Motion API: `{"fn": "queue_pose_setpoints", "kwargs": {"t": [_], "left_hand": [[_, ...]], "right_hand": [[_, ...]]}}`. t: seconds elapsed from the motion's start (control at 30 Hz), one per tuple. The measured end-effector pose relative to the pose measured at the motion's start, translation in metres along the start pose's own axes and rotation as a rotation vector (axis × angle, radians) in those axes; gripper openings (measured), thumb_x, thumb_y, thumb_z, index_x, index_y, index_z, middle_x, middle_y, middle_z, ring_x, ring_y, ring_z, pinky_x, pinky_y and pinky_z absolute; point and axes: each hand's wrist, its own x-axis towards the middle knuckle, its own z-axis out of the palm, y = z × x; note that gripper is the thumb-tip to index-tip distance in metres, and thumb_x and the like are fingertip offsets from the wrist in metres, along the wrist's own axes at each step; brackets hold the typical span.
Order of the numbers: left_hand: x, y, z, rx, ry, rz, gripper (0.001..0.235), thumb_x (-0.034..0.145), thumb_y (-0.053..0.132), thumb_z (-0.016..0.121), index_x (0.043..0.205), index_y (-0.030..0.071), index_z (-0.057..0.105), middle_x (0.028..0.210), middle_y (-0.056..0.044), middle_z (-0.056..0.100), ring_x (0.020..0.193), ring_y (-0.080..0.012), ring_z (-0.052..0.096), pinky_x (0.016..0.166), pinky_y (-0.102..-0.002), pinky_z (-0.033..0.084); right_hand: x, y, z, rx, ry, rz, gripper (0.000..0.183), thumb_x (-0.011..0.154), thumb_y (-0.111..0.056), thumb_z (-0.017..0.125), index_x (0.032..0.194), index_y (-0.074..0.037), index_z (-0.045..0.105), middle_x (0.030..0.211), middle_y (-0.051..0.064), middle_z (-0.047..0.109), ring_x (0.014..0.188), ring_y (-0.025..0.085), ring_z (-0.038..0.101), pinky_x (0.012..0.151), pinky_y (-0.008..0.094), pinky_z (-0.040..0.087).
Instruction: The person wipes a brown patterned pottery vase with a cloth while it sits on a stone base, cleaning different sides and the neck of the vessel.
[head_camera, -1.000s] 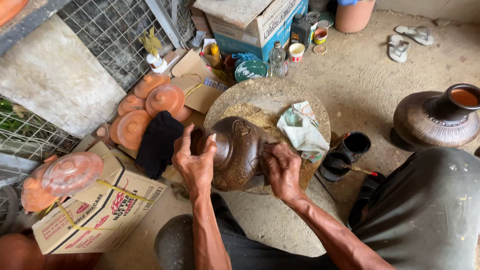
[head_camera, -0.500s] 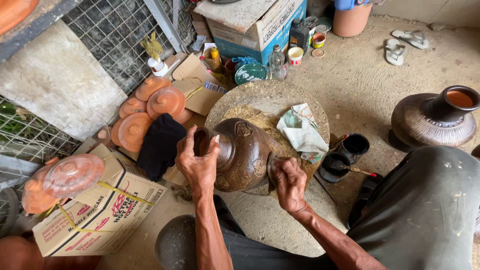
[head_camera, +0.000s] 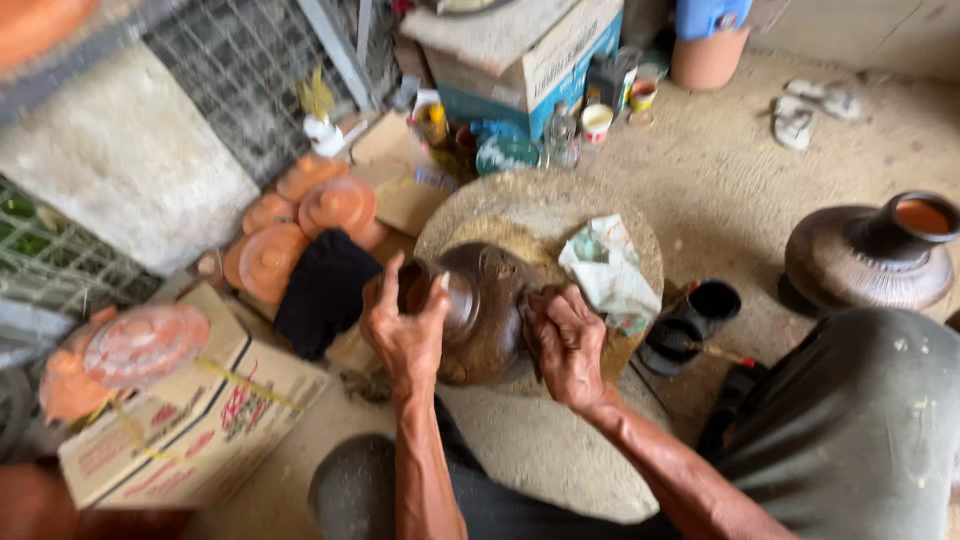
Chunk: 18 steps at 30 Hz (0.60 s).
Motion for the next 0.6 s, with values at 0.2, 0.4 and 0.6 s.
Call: {"fn": "queue_pose_setpoints", "kwargs": {"t": [0.2, 0.4, 0.6], "left_hand": [[0.004, 0.008, 0.000, -0.068, -0.014, -0.001, 0.055, 0.073, 0.014, 0.087, 0.124, 0.001, 0.069, 0.112, -0.018, 0.067, 0.096, -0.0307, 0.070, 0.080, -0.041, 0.061], [0.000, 0.010, 0.003, 0.021, -0.029, 0.043, 0.055, 0.075, 0.014, 0.091, 0.123, -0.001, 0.069, 0.106, -0.017, 0.067, 0.092, -0.0321, 0.067, 0.080, -0.045, 0.056], [0.003, 0.021, 0.004, -0.028, -0.013, 0.066, 0.056, 0.073, 0.015, 0.091, 0.122, 0.000, 0.068, 0.108, -0.018, 0.066, 0.091, -0.0308, 0.069, 0.077, -0.043, 0.057]], "right_hand": [[0.035, 0.017, -0.004, 0.043, -0.081, 0.649, 0.019, 0.098, -0.001, 0.055, 0.089, -0.008, 0.070, 0.082, 0.000, 0.068, 0.061, 0.016, 0.064, 0.049, 0.030, 0.056], [-0.030, -0.014, -0.010, -0.074, 0.012, 0.204, 0.022, 0.101, 0.003, 0.051, 0.085, -0.005, 0.064, 0.077, 0.006, 0.058, 0.057, 0.016, 0.053, 0.041, 0.024, 0.050], [0.010, 0.010, -0.014, 0.096, -0.003, 0.718, 0.020, 0.096, 0.004, 0.048, 0.086, -0.007, 0.061, 0.076, 0.005, 0.060, 0.053, 0.014, 0.051, 0.040, 0.025, 0.044]]}}
